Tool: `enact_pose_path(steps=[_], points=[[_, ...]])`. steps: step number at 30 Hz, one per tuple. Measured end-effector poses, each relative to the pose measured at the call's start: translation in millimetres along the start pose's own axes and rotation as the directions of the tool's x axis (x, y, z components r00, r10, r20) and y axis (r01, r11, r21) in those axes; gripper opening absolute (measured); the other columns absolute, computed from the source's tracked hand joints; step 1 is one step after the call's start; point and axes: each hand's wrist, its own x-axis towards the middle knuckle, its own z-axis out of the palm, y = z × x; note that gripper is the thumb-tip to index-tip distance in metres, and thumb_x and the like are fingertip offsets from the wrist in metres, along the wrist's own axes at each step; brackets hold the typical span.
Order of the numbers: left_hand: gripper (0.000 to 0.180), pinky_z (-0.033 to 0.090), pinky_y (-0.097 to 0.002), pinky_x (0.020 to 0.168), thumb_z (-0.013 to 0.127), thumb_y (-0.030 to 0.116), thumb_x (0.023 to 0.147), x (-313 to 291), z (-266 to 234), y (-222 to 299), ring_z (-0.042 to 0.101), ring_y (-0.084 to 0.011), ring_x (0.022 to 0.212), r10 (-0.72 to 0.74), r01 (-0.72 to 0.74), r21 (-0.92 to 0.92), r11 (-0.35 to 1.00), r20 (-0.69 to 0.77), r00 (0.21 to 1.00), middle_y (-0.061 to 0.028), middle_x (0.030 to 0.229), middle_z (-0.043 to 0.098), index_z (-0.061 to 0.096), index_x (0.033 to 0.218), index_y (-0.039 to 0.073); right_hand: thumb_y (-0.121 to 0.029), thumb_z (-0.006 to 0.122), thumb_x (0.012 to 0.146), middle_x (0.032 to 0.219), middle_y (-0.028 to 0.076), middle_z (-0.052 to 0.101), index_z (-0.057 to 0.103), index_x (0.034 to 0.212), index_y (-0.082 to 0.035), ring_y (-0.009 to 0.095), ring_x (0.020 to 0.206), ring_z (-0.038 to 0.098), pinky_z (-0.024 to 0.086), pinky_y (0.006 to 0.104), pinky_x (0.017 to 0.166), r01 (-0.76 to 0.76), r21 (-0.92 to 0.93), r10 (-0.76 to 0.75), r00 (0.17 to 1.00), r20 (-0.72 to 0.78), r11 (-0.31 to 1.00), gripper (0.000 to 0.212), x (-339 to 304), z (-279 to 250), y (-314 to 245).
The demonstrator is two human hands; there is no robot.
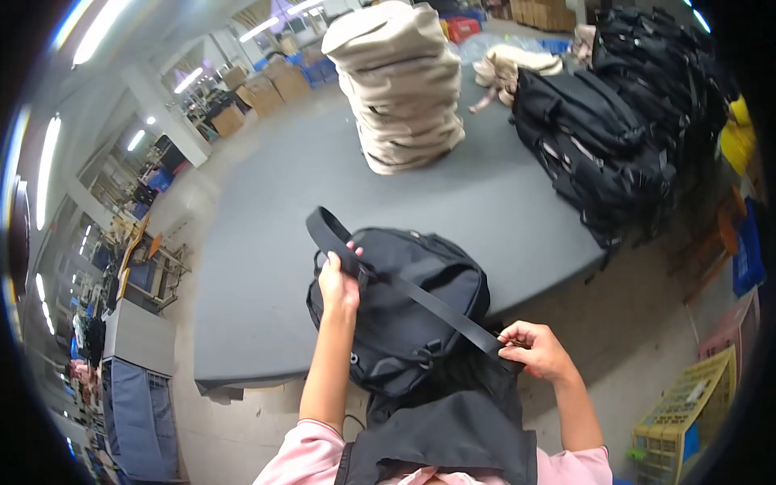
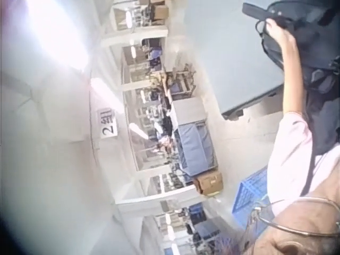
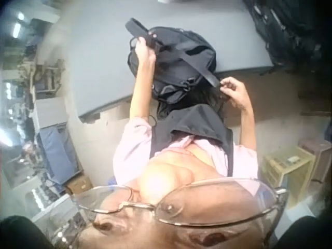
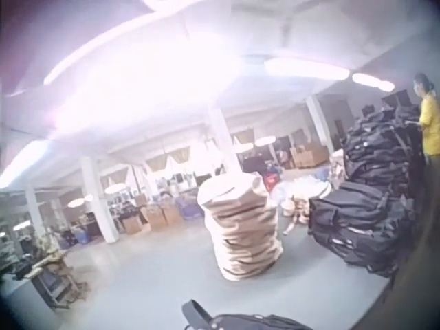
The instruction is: Inspecting and trimming loose threads on a black backpack using small scissors in a factory setting.
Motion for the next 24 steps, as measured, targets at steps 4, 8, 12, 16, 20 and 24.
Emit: enact_pose_path(steps=[4,8,12,16,20,24], points=[[0.064,0.025,-0.0381,0.107,0.053,0.018,0.092,-65.2,45.0,19.0,0.024,-0.0275,0.133,0.658,-0.487,0.716,0.500,0.051,0.751,-0.0199,0.143,0.020,0.016,0.140,-0.004,-0.003,0.070,0.075,0.080,0.001,0.063,0.064,0.092,0.001,0.004,0.070,0.055,0.045,0.0194,0.067,0.231,0.115,-0.211,0.964,-0.163,0.966,0.018,5.1,-0.7,0.1],[0.047,0.016,-0.0467,0.110,0.055,0.016,0.089,-125.8,100.8,33.9,0.026,-0.0295,0.135,0.153,-0.925,0.325,0.196,0.922,0.356,-0.0122,0.138,0.040,0.042,0.132,0.003,-0.003,0.071,0.074,0.079,-0.001,0.060,0.064,0.095,0.000,0.004,0.068,0.051,0.042,0.0189,0.064,0.369,-0.139,-0.382,0.921,-0.079,0.919,0.022,15.3,7.9,-37.9],[0.031,0.028,-0.0454,0.105,0.058,0.017,0.087,-119.0,106.3,7.1,0.048,-0.0303,0.114,-0.145,-0.792,0.393,0.467,0.918,0.370,-0.0120,0.112,0.058,0.055,0.116,0.008,0.003,0.073,0.069,0.074,-0.001,0.052,0.052,0.110,-0.004,0.004,0.065,0.048,0.039,0.0195,0.059,0.562,-0.061,-0.564,0.825,-0.021,0.825,0.047,44.8,14.1,-65.0],[0.017,0.045,-0.0390,0.080,0.067,0.016,0.078,-105.0,100.3,12.6,0.059,-0.0305,0.081,-0.196,-0.696,0.524,0.491,0.845,0.498,-0.0102,0.080,0.062,0.065,0.090,0.005,-0.001,0.073,0.070,0.082,0.002,0.060,0.056,0.104,-0.004,0.006,0.060,0.048,0.041,0.0228,0.056,0.614,-0.362,-0.650,0.759,0.028,0.702,0.038,66.6,22.2,-86.0],[0.012,0.048,-0.0227,0.058,0.060,0.010,0.087,-97.8,93.1,-7.1,0.059,-0.0107,0.060,-0.387,-0.100,0.649,0.754,0.562,0.731,-0.0089,0.077,0.066,0.060,0.093,-0.001,-0.002,0.070,0.068,0.077,0.005,0.059,0.059,0.096,-0.007,0.020,0.059,0.056,0.045,0.0282,0.055,0.412,-0.837,-0.909,0.359,-0.213,0.359,0.031,84.0,24.4,-63.3],[0.017,0.050,-0.0224,0.059,0.059,0.010,0.089,-82.4,82.7,-28.0,0.059,-0.0118,0.059,-0.460,0.242,0.457,0.856,0.460,0.759,-0.0173,0.092,0.066,0.057,0.101,-0.002,-0.010,0.073,0.073,0.078,0.005,0.059,0.057,0.101,-0.005,0.016,0.061,0.057,0.046,0.0261,0.054,0.425,-0.644,-0.763,0.472,-0.442,0.636,0.032,78.4,28.9,-36.7]])
